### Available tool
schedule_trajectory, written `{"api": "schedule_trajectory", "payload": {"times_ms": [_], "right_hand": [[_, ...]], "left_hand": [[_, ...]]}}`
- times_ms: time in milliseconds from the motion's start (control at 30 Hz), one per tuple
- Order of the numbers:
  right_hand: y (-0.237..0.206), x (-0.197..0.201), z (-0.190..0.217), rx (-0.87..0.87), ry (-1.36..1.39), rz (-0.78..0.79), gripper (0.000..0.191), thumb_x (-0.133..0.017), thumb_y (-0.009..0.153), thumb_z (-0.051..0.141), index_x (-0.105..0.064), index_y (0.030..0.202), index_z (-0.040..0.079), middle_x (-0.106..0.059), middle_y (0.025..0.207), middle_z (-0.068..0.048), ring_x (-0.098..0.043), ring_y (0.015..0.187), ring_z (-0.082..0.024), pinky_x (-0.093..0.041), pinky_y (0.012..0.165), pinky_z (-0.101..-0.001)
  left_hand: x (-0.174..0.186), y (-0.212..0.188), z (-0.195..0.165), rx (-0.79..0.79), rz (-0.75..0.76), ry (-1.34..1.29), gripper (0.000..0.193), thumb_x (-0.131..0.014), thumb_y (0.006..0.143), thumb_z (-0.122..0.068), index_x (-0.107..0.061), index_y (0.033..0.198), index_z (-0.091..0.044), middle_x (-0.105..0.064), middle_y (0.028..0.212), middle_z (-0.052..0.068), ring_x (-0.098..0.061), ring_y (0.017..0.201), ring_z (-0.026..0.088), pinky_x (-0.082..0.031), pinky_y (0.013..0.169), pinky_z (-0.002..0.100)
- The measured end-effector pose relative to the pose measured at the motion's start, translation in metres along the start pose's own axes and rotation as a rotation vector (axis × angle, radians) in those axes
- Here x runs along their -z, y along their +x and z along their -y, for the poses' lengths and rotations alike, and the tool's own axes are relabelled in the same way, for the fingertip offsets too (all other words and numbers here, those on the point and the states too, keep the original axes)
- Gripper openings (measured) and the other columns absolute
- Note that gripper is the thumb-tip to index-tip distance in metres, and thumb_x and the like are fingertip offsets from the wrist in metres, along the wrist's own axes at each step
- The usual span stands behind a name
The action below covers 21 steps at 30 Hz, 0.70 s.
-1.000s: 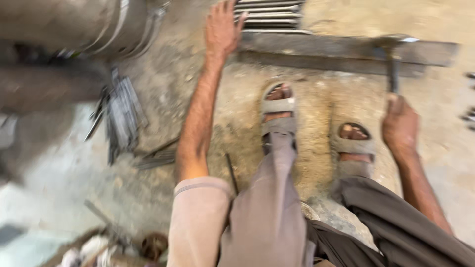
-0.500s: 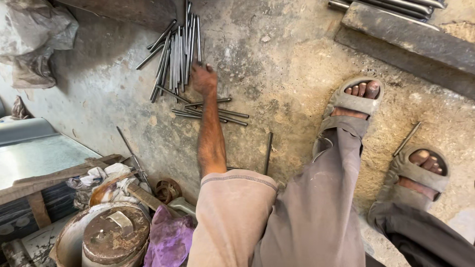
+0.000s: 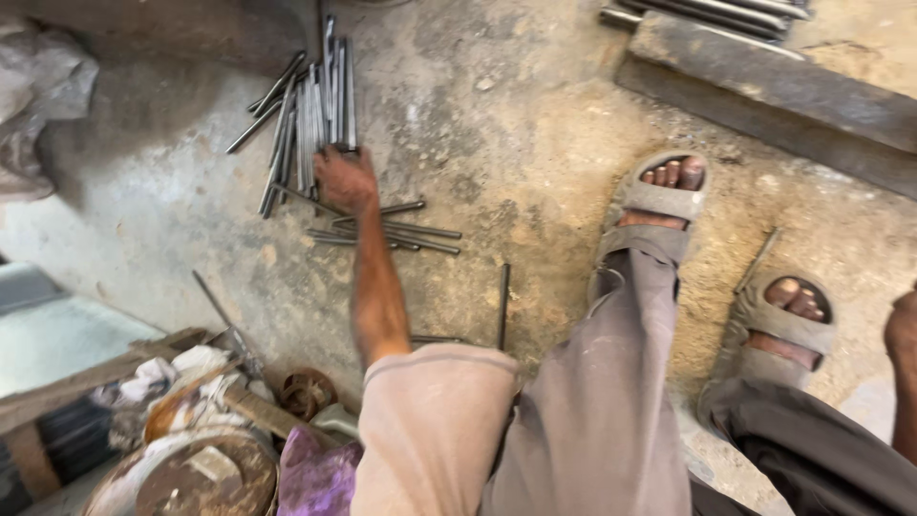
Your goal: The person repeatedly picks up metal rods from a pile on the floor, places them on a metal anvil, and strikes them with a hammer to shape the ends. The person continues this process for multiple rods, placing the finished pieces in a separate pile.
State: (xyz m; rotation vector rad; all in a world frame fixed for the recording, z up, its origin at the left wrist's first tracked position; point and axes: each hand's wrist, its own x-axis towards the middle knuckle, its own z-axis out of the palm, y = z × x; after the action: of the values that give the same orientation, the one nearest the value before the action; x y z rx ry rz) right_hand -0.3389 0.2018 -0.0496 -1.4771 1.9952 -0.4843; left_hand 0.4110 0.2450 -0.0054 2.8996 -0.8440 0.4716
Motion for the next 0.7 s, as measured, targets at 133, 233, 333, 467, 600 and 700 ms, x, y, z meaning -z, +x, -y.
{"api": "schedule_trajectory", "payload": {"times_ms": [133, 233, 333, 467, 600, 700], "right_hand": [[0.004, 0.012, 0.011, -0.005, 0.006, -0.017, 0.052, -0.039, 0.128, 0.034, -0.055, 0.094, -0.002, -0.056, 0.072, -0.015, -0.057, 0.067, -0.028, -0.046, 0.065, -0.0462], [0.005, 0.016, 0.021, 0.004, -0.018, -0.042, 0.054, -0.04, 0.128, 0.037, -0.055, 0.092, -0.002, -0.056, 0.074, -0.015, -0.056, 0.067, -0.029, -0.045, 0.065, -0.0467], [0.006, 0.015, 0.034, 0.056, -0.072, -0.084, 0.053, -0.042, 0.126, 0.04, -0.057, 0.096, -0.001, -0.056, 0.076, -0.019, -0.053, 0.068, -0.034, -0.042, 0.066, -0.05], [0.007, 0.017, 0.047, 0.004, -0.047, -0.079, 0.053, -0.04, 0.122, 0.043, -0.058, 0.096, 0.0, -0.056, 0.073, -0.02, -0.054, 0.066, -0.036, -0.043, 0.065, -0.0515], [0.006, 0.023, 0.053, 0.028, -0.04, -0.074, 0.058, -0.039, 0.12, 0.046, -0.058, 0.095, -0.002, -0.058, 0.075, -0.021, -0.056, 0.068, -0.037, -0.045, 0.066, -0.052], [0.006, 0.024, 0.057, -0.053, -0.058, -0.023, 0.059, -0.036, 0.118, 0.05, -0.058, 0.098, -0.001, -0.06, 0.075, -0.021, -0.059, 0.067, -0.035, -0.046, 0.061, -0.0523]], "left_hand": [[0.023, 0.001, -0.008, -0.131, -0.176, -0.338, 0.05, -0.079, 0.093, -0.037, -0.06, 0.127, -0.006, -0.064, 0.13, 0.018, -0.065, 0.12, 0.037, -0.059, 0.094, 0.047], [0.057, 0.003, -0.042, -0.268, -0.184, -0.66, 0.041, -0.074, 0.101, -0.034, -0.059, 0.126, -0.006, -0.067, 0.127, 0.017, -0.068, 0.118, 0.034, -0.06, 0.096, 0.043], [0.101, -0.019, -0.102, -0.354, 0.005, -1.071, 0.032, -0.07, 0.109, -0.032, -0.058, 0.125, -0.007, -0.071, 0.124, 0.015, -0.072, 0.117, 0.03, -0.062, 0.098, 0.039], [0.155, -0.072, -0.209, -0.53, 0.394, -1.707, 0.033, -0.055, 0.116, -0.035, -0.045, 0.134, -0.01, -0.074, 0.119, 0.017, -0.081, 0.11, 0.027, -0.068, 0.095, 0.041], [0.185, -0.118, -0.306, -0.813, 0.483, -2.037, 0.022, -0.05, 0.12, -0.028, -0.044, 0.137, -0.016, -0.072, 0.12, 0.014, -0.078, 0.107, 0.028, -0.067, 0.089, 0.042], [0.18, -0.15, -0.362, -0.925, 0.574, -2.133, 0.02, -0.047, 0.118, -0.028, -0.045, 0.134, -0.017, -0.074, 0.115, 0.012, -0.082, 0.096, 0.021, -0.064, 0.062, 0.03]]}}
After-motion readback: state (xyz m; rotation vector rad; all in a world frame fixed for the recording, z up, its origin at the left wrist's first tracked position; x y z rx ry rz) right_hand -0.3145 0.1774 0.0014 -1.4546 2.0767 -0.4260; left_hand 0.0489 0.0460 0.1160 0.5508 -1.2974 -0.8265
